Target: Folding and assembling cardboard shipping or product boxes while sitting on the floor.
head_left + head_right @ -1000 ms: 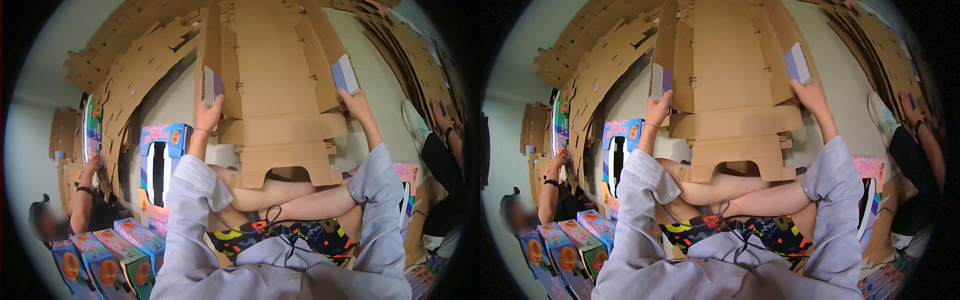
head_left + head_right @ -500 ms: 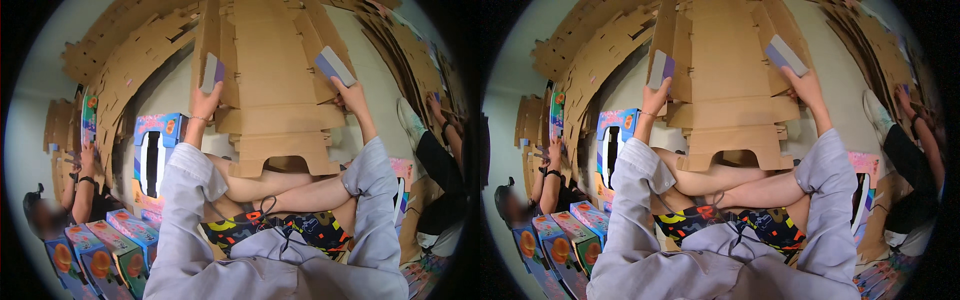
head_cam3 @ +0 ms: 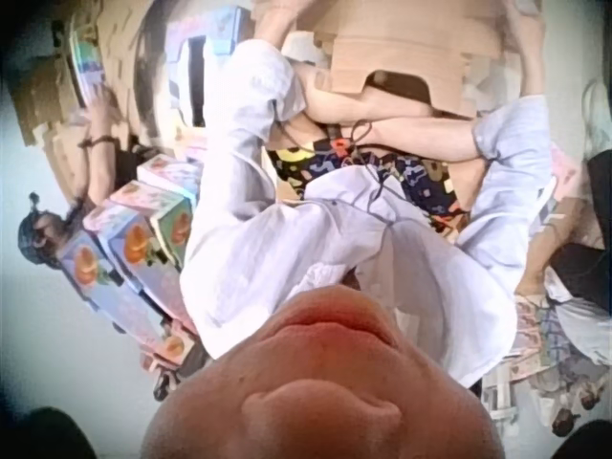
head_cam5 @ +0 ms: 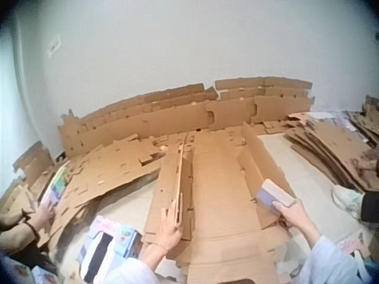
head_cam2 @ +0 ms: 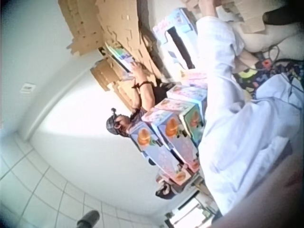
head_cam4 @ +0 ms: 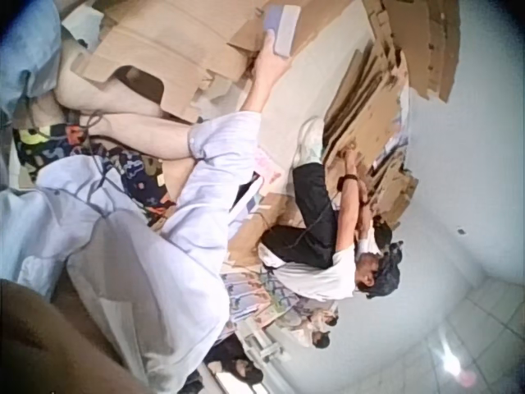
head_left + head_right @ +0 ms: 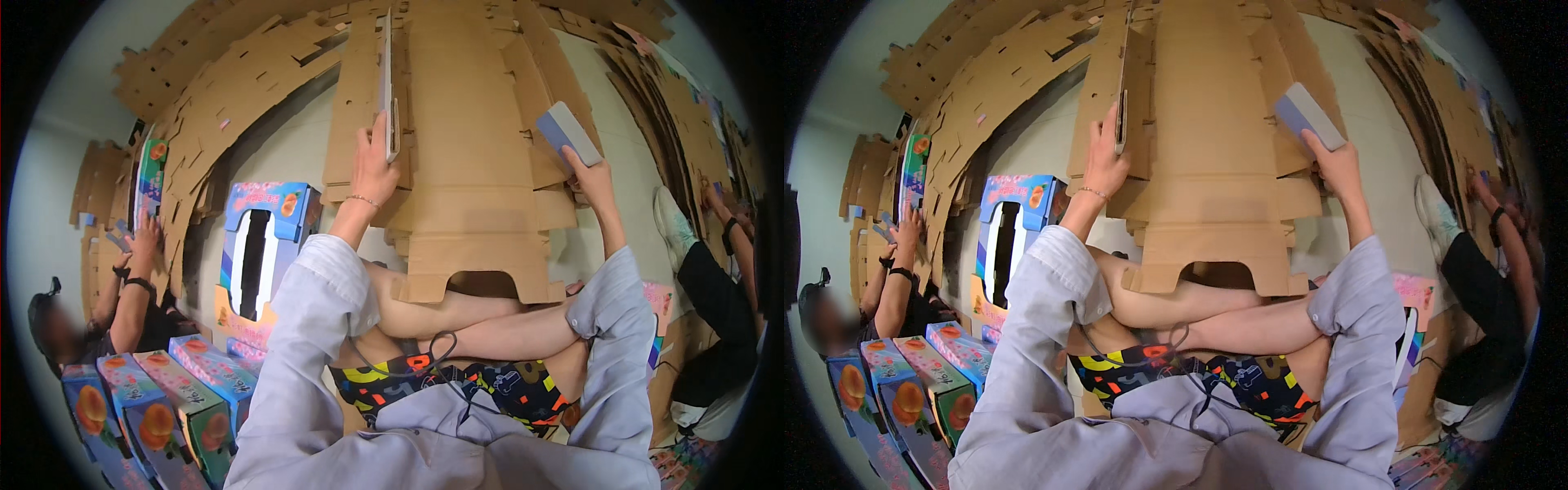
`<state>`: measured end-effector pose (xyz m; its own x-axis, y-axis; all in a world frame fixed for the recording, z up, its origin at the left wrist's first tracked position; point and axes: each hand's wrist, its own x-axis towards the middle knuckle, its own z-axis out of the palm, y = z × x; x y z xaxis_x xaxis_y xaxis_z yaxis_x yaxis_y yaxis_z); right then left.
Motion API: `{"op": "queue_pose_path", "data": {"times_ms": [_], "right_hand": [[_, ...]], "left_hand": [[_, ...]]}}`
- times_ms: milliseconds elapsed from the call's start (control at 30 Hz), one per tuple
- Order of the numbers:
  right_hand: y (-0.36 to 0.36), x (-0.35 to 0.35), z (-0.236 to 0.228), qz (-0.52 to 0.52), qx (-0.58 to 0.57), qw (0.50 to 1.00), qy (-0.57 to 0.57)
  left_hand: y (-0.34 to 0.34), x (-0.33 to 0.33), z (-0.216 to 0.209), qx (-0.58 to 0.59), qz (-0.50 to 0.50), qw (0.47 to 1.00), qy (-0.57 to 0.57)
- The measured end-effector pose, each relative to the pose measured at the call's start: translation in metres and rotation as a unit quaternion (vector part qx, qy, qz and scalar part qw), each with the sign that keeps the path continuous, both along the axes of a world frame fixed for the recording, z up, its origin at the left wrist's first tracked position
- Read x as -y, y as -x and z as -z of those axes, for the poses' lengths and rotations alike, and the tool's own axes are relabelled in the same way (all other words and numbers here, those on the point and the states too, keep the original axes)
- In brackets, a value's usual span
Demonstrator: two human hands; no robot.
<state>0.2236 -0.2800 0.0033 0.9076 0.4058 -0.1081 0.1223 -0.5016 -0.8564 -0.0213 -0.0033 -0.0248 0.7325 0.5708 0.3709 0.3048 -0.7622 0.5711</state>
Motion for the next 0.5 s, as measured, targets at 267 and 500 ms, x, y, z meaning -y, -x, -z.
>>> {"op": "queue_pose_path", "data": {"times_ms": [267,500], "right_hand": [[-0.005,-0.001,0.013,0.001,0.063,0.998,-0.003],[0.005,-0.010,-0.016,0.003,0.113,0.990,0.087]], "left_hand": [[0.000,0.007,-0.020,0.081,-0.010,0.997,0.002],[-0.004,0.010,-0.020,0.109,-0.052,0.993,-0.017]]}}
